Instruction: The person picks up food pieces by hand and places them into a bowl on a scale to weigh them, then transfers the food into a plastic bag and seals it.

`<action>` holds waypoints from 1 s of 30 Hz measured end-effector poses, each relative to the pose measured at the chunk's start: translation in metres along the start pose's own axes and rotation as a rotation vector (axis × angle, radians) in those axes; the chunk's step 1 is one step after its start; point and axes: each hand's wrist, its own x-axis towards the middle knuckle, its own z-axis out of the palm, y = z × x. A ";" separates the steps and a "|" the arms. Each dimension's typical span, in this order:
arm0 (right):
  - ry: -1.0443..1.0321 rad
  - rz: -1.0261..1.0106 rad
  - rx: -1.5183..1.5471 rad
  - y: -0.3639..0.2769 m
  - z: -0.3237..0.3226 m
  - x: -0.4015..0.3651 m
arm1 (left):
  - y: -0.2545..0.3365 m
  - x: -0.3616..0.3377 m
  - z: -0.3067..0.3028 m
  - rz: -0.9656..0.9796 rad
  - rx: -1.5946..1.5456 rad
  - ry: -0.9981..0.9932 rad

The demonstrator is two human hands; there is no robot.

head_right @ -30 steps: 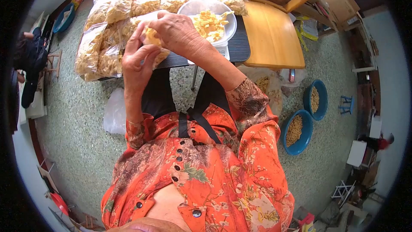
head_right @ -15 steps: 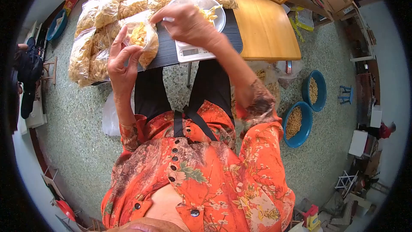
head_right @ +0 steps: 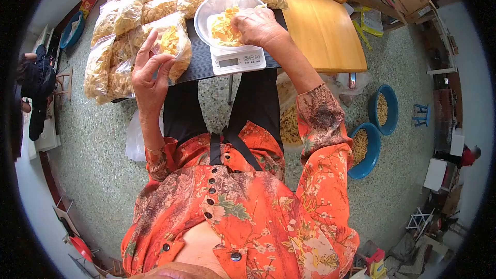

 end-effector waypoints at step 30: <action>0.542 -0.175 1.084 -0.090 0.005 0.009 | 0.006 -0.005 0.016 0.020 -0.032 0.017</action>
